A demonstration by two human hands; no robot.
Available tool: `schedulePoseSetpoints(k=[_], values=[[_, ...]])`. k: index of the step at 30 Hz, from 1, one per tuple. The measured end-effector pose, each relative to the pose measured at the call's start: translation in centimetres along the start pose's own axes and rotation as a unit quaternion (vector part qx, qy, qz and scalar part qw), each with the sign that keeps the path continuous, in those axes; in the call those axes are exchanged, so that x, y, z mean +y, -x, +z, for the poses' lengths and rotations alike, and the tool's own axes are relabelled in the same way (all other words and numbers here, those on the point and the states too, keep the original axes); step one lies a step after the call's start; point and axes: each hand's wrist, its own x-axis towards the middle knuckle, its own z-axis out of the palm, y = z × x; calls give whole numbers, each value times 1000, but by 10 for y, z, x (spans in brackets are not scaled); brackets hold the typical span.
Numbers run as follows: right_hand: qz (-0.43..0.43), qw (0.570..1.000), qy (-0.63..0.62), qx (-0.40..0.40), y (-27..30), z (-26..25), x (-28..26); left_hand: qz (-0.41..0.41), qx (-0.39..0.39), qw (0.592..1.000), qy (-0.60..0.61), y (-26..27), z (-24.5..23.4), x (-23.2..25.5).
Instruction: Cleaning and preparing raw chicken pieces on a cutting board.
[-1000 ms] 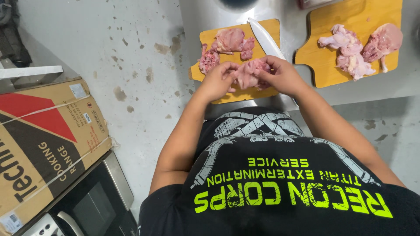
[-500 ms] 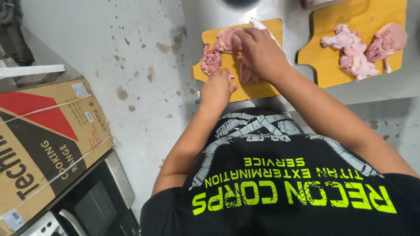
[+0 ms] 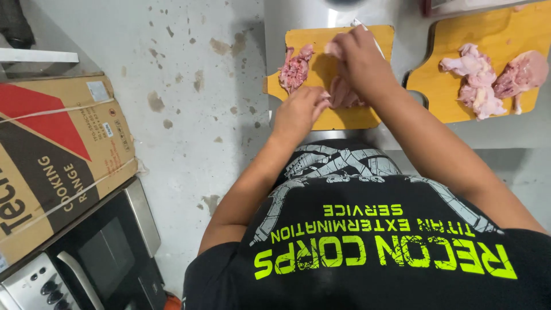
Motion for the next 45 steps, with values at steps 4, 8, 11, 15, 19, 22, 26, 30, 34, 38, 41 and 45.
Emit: schedulePoseSetpoints(k=[4,8,11,15,19,22,26,30,34,38,41,45], values=[[37,999,-25,24,23,-49,-29,-22,90,995,-46,-11,-21,-20],[-22,997,28,-66,46,-52,-47,-19,134,982,-131,-33,-22,-31],[-18,997,37,-59,59,-44,-47,47,109,981,-152,-44,-1,-50],[16,1000,-15,16,65,-41,-50,78,81,983,-143,-54,29,-69],[26,999,23,-22,68,-10,-42,89,66,983,-144,-64,31,-67],[38,999,-12,25,80,4,-43,99,55,986,-125,-60,28,-59],[61,995,-80,19,88,1,-37,122,123,980,-101,-50,11,-34],[118,987,-88,65,102,29,-33,212,71,974,-42,-26,26,-20],[119,985,-123,30,101,29,-32,238,15,971,-25,-20,53,-22],[108,969,-219,45,120,8,-35,191,14,979,-72,-18,63,-31],[172,952,-245,62,144,4,-36,188,16,979,-72,-18,58,-21],[225,848,-476,55,158,6,-38,248,106,957,-110,-23,56,5]])
